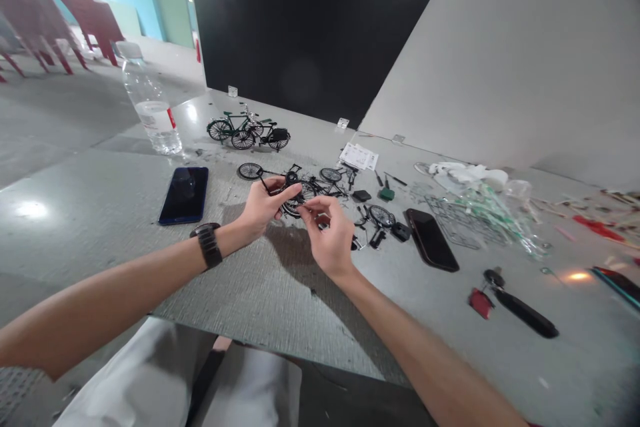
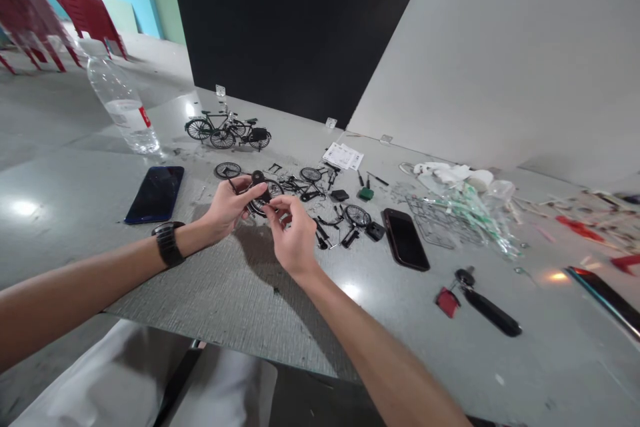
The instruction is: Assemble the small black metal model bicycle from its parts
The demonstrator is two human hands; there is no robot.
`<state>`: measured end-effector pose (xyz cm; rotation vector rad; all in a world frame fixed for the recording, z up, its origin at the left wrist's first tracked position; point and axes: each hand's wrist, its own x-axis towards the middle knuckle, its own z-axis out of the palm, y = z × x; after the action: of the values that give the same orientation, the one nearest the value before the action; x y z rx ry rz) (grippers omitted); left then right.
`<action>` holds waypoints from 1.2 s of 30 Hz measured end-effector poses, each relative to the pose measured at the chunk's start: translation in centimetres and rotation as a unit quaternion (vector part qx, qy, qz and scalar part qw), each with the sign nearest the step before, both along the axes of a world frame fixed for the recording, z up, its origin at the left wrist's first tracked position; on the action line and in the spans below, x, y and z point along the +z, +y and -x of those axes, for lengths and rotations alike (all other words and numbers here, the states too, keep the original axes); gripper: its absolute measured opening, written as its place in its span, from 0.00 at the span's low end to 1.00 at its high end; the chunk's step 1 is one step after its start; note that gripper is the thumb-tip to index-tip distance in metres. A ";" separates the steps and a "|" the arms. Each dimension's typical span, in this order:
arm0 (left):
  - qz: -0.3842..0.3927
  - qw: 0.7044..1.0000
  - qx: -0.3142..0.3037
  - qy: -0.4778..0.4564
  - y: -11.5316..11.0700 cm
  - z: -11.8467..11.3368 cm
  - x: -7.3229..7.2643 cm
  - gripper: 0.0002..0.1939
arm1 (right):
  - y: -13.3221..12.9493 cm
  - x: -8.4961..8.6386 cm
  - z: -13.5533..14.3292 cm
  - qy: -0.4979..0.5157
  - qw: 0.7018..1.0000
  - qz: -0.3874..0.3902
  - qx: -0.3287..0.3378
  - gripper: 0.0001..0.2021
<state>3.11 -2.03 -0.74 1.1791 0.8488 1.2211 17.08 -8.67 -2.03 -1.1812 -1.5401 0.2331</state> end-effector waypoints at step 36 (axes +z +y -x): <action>0.137 0.990 -0.022 -0.033 -0.7 0.0 1.4 0.16 | 0.5 0.2 -0.3 -0.129 0.989 -0.058 -0.041 0.05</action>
<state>3.11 -2.70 0.68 0.9258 0.9044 1.0623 17.35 -8.18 -1.85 -1.2152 -1.7005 -0.0669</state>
